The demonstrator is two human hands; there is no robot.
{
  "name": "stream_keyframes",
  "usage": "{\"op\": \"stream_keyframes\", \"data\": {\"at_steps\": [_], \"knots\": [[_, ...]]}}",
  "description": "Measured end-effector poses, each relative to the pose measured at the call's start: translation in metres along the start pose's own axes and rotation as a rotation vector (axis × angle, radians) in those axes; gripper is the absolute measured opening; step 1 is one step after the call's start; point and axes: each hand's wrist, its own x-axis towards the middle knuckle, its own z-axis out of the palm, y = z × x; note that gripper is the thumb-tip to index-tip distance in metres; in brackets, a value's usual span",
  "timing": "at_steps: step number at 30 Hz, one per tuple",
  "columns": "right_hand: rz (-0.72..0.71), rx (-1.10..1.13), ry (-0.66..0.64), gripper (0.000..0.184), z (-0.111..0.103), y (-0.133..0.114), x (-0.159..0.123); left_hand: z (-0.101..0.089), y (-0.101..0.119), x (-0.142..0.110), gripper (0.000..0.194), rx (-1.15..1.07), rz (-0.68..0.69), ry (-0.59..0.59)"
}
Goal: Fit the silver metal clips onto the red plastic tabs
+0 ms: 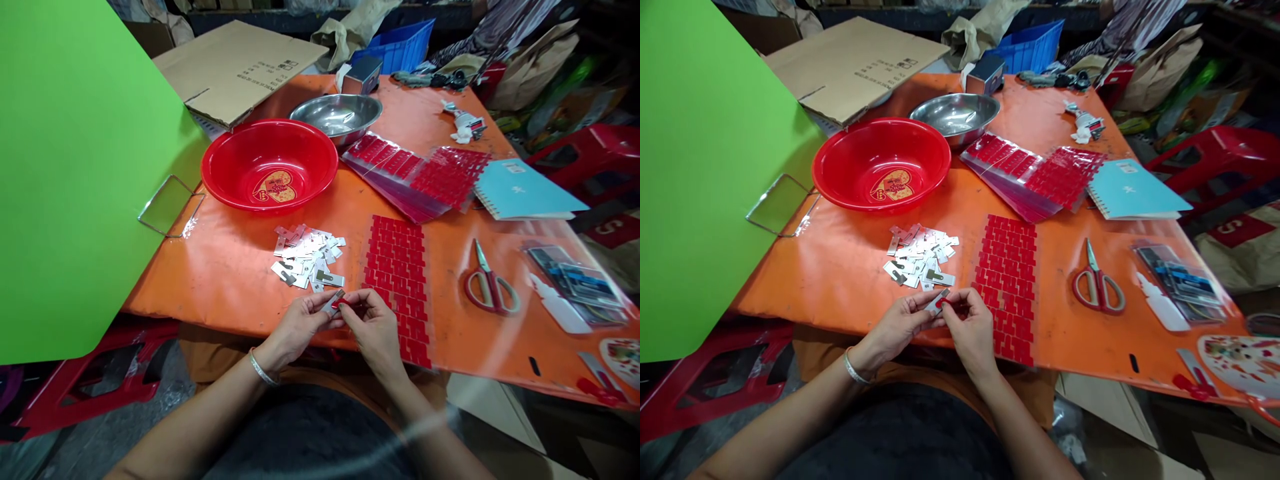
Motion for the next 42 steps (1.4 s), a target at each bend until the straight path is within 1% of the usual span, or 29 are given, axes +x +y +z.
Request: {"op": "stream_keyframes", "data": {"at_steps": [6, 17, 21, 24, 27, 29, 32, 34, 36, 42], "knots": [[0.009, -0.009, 0.0, 0.015, 0.0, 0.002, -0.001, -0.001, -0.001, 0.0, 0.044, 0.0, 0.002, -0.009], [-0.022, -0.007, 0.021, 0.012, 0.002, 0.0, -0.002, -0.004, -0.004, 0.0, 0.043, -0.004, -0.002, -0.007], [-0.035, -0.002, 0.029, 0.012, 0.003, -0.001, -0.003, -0.006, -0.008, 0.002, 0.036, 0.011, 0.028, -0.026], [-0.057, -0.001, 0.021, 0.012, 0.005, 0.002, -0.006, -0.007, -0.012, 0.003, 0.036, 0.016, 0.074, -0.007], [-0.117, -0.038, 0.011, 0.011, 0.005, 0.006, -0.009, -0.005, -0.015, 0.004, 0.036, 0.021, 0.122, 0.039], [-0.195, -0.121, 0.015, 0.009, 0.004, 0.007, -0.011, -0.002, -0.015, 0.004, 0.035, 0.024, 0.15, 0.066], [-0.367, -0.308, 0.088, 0.007, 0.0, 0.003, -0.01, 0.001, -0.013, 0.003, 0.035, 0.03, 0.174, 0.094], [-0.437, -0.396, 0.147, 0.007, -0.003, -0.001, -0.008, 0.004, -0.011, 0.002, 0.036, 0.041, 0.168, 0.094], [-0.43, -0.409, 0.159, 0.007, -0.005, -0.005, -0.005, 0.005, -0.01, 0.002, 0.037, 0.052, 0.16, 0.08], [-0.339, -0.335, 0.101, 0.008, -0.009, -0.009, 0.002, 0.008, -0.01, 0.004, 0.035, 0.057, 0.16, 0.041]]}}
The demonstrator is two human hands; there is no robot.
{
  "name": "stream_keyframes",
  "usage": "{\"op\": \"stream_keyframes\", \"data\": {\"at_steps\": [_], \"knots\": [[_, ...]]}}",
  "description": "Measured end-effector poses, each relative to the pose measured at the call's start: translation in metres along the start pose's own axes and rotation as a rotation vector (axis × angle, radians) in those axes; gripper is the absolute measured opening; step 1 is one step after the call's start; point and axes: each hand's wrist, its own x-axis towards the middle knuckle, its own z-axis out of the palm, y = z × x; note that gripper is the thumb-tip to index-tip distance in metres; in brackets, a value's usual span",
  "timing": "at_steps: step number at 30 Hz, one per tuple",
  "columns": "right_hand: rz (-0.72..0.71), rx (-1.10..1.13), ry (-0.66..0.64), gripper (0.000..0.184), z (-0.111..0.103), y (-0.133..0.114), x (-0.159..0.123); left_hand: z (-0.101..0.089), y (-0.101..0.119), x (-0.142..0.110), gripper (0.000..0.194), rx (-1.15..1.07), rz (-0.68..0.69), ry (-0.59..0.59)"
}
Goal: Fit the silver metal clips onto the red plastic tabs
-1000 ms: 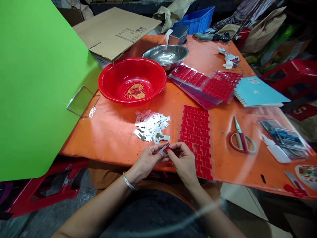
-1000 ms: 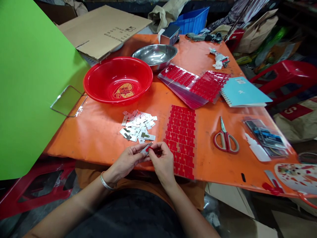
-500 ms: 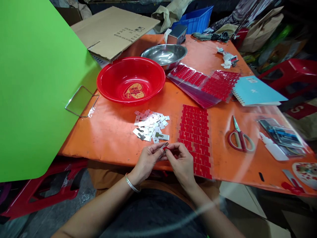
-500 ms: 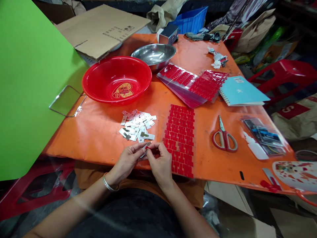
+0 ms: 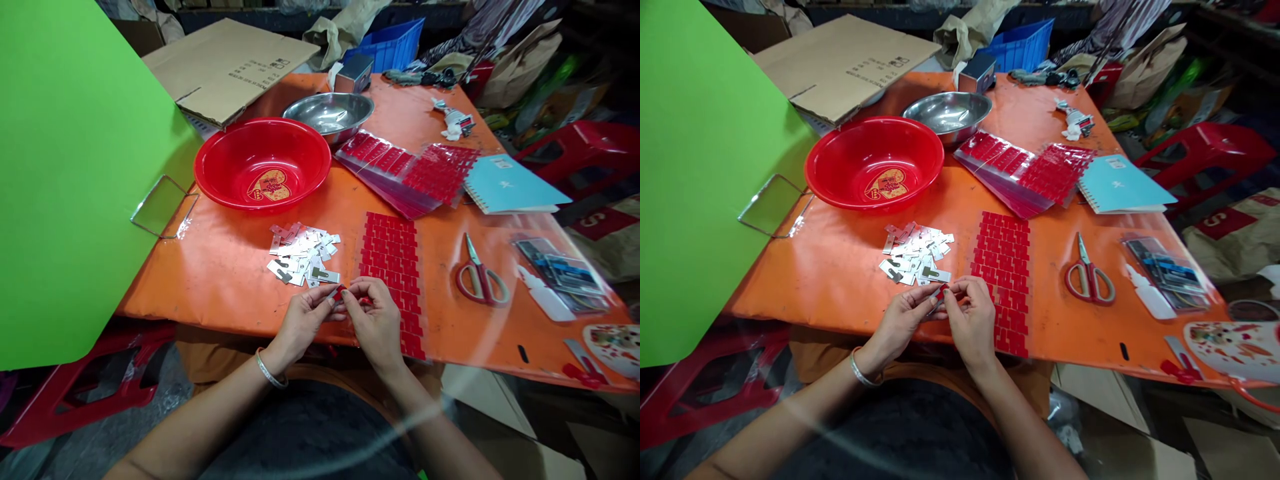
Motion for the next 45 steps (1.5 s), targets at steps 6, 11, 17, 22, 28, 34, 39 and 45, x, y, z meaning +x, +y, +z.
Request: {"op": "stream_keyframes", "data": {"at_steps": [6, 11, 17, 22, 28, 34, 39, 45], "knots": [[0.084, 0.048, -0.032, 0.01, 0.0, 0.003, 0.002, 0.001, 0.0, 0.001, 0.034, 0.02, 0.008, -0.015], [0.136, 0.067, -0.038, 0.012, 0.0, 0.003, 0.002, 0.002, -0.002, 0.0, 0.035, 0.018, 0.015, -0.005], [0.186, 0.111, -0.034, 0.014, 0.0, 0.003, 0.001, 0.006, -0.005, -0.001, 0.035, -0.001, 0.025, 0.012], [0.279, 0.251, -0.017, 0.02, 0.0, 0.002, 0.002, 0.01, -0.007, -0.003, 0.038, 0.031, 0.056, 0.039], [0.454, 0.602, 0.009, 0.048, 0.0, 0.005, 0.006, 0.011, -0.009, -0.006, 0.041, 0.052, 0.065, 0.046], [0.523, 0.616, -0.109, 0.025, -0.001, 0.009, 0.0, 0.012, -0.005, -0.005, 0.039, 0.222, 0.007, -0.027], [0.462, 0.453, 0.02, 0.028, -0.035, 0.035, 0.022, -0.001, 0.057, 0.028, 0.031, 0.565, 0.299, 0.069], [0.216, -0.088, 0.143, 0.016, -0.086, 0.069, 0.049, -0.034, 0.184, 0.087, 0.029, 1.08, 0.766, 0.478]]}}
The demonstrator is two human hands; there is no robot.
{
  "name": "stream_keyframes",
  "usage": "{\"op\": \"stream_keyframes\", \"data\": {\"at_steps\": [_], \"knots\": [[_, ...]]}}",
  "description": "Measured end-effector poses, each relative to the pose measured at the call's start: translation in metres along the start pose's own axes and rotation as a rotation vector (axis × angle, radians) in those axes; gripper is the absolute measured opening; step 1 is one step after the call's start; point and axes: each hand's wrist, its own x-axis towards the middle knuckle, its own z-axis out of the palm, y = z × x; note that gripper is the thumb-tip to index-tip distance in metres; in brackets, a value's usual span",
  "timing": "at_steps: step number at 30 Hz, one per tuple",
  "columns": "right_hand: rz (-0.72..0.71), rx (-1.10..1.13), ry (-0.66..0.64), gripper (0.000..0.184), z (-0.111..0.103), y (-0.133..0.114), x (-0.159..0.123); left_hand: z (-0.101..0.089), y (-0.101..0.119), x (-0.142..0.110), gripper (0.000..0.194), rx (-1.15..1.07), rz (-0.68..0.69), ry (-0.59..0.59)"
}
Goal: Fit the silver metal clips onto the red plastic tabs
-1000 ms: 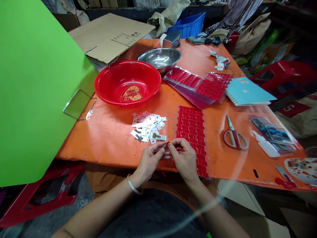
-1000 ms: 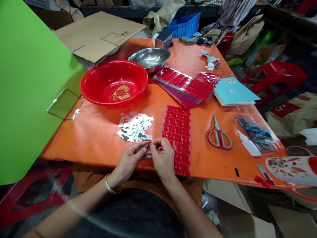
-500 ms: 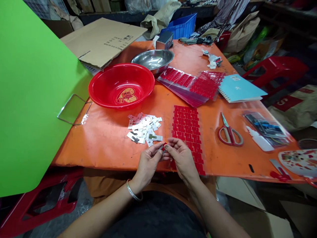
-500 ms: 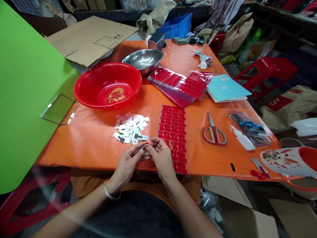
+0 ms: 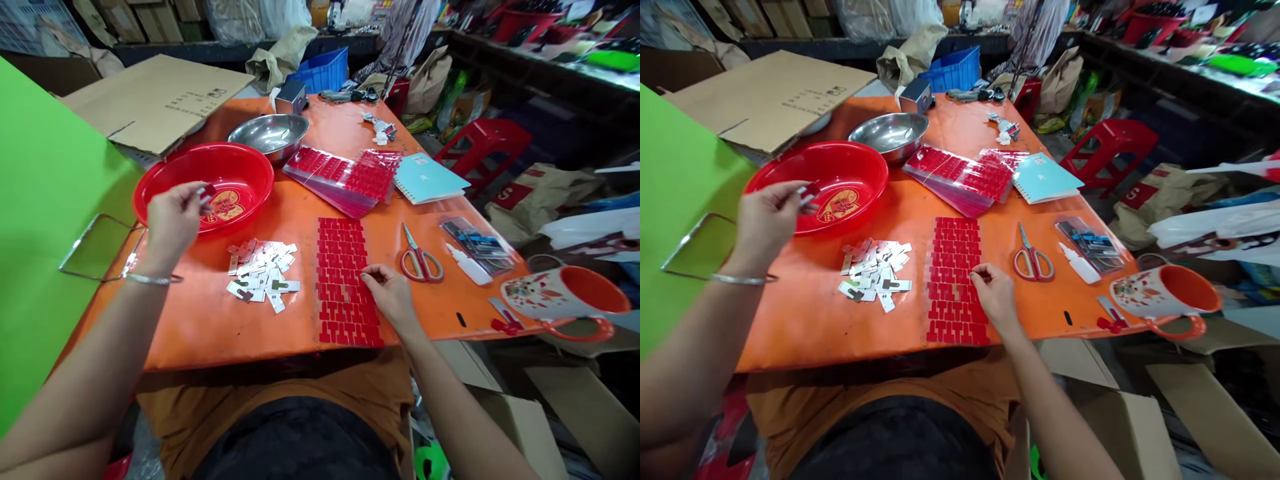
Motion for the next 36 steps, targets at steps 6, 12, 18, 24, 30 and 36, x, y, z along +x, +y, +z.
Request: {"op": "stream_keyframes", "data": {"at_steps": [6, 12, 18, 24, 30, 36], "knots": [[-0.222, -0.206, -0.157, 0.012, 0.009, -0.003, -0.009, -0.013, -0.019, 0.042, 0.029, 0.482, 0.004, 0.115], [-0.348, -0.312, -0.284, 0.012, 0.027, -0.009, -0.014, 0.037, 0.003, -0.067, 0.013, 0.331, 0.569, -0.241], [-0.353, -0.502, -0.386, 0.011, 0.034, -0.012, 0.003, 0.106, 0.002, -0.175, 0.029, 0.329, 0.645, -0.664], [-0.361, -0.568, -0.414, 0.011, 0.036, -0.015, 0.006, 0.119, -0.004, -0.187, 0.036, 0.428, 0.598, -0.617], [-0.475, -0.521, -0.268, 0.018, 0.04, -0.007, -0.015, 0.116, -0.001, -0.188, 0.038, 0.441, 0.602, -0.62], [-0.343, -0.29, -0.16, 0.01, 0.035, -0.007, -0.009, 0.116, -0.002, -0.189, 0.037, 0.415, 0.572, -0.617]]}}
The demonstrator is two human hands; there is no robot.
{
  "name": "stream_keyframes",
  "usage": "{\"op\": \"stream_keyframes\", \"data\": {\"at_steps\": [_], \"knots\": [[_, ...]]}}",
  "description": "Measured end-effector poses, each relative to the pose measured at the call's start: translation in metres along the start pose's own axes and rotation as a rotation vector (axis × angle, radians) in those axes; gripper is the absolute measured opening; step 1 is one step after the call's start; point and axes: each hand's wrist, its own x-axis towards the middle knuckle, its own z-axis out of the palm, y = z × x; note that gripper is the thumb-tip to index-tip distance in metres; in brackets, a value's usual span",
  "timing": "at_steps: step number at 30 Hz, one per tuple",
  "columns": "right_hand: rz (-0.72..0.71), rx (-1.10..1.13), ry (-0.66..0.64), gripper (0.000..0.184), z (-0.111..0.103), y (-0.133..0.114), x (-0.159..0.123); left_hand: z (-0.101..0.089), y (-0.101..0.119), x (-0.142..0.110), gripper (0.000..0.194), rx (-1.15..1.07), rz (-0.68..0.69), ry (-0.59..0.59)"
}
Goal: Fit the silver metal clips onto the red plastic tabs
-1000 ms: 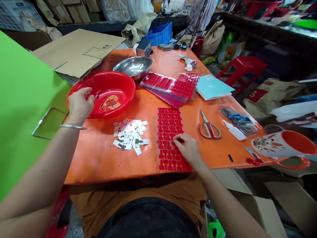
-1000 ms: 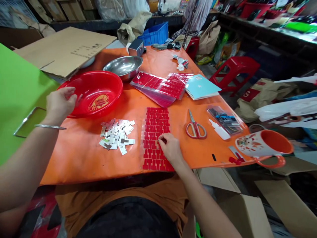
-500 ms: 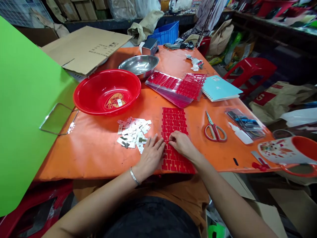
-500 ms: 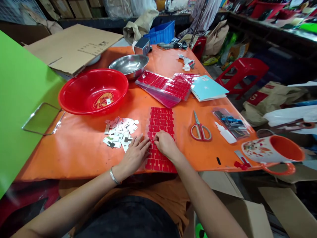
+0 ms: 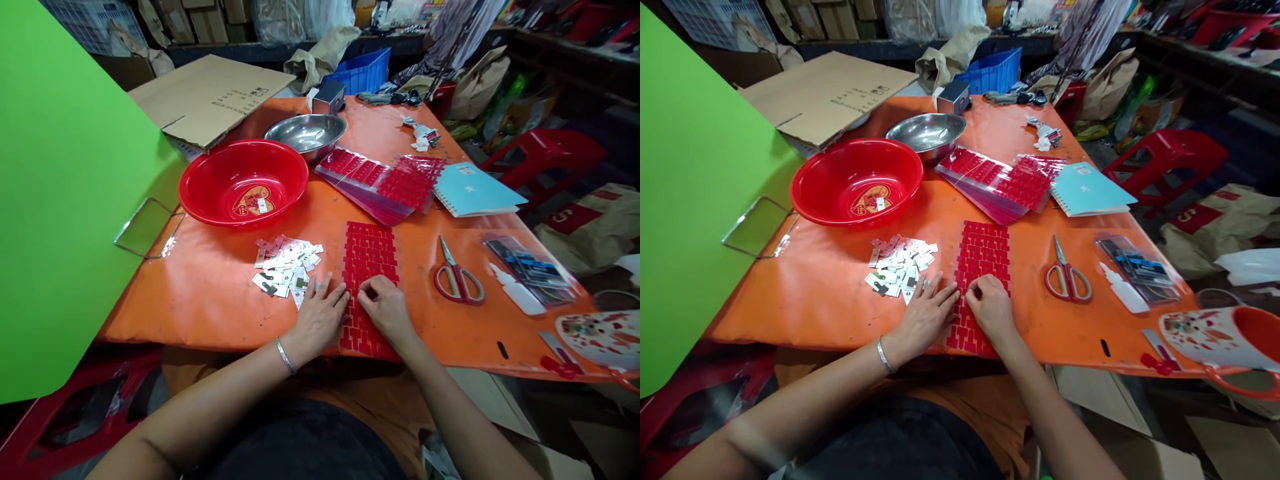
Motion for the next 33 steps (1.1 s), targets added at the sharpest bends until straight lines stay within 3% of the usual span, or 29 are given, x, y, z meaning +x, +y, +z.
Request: {"op": "stream_keyframes", "data": {"at_steps": [4, 7, 12, 15, 19, 23, 26, 29, 33], "knots": [[0.198, 0.177, 0.047, 0.012, -0.018, 0.008, 0.002, 0.003, 0.001, -0.001, 0.037, -0.019, 0.002, 0.015], [0.112, 0.152, -0.004, 0.017, -0.023, 0.01, -0.002, 0.004, 0.002, -0.001, 0.038, 0.02, 0.011, 0.007], [-0.102, -0.144, -0.115, 0.018, -0.008, 0.001, -0.006, 0.005, 0.001, -0.001, 0.039, 0.153, 0.027, 0.0], [-0.104, -0.27, -0.148, 0.017, 0.0, -0.004, -0.004, 0.007, -0.001, -0.001, 0.039, 0.176, 0.038, 0.022], [-0.043, -0.27, -0.165, 0.015, 0.002, -0.008, 0.0, 0.009, -0.003, -0.002, 0.038, 0.166, 0.044, 0.032], [0.019, -0.032, -0.109, 0.013, -0.005, -0.005, -0.001, 0.011, -0.003, -0.002, 0.038, 0.118, 0.027, 0.034], [0.225, 0.301, 0.0, 0.013, -0.013, 0.002, -0.004, 0.007, -0.003, 0.0, 0.037, 0.056, 0.01, 0.02], [0.429, 0.593, 0.093, 0.024, -0.02, 0.005, -0.007, -0.009, -0.009, 0.009, 0.034, -0.024, -0.013, -0.007], [0.497, 0.729, 0.115, 0.033, -0.023, -0.004, -0.012, -0.038, -0.033, 0.025, 0.019, 0.06, -0.074, -0.108]]}}
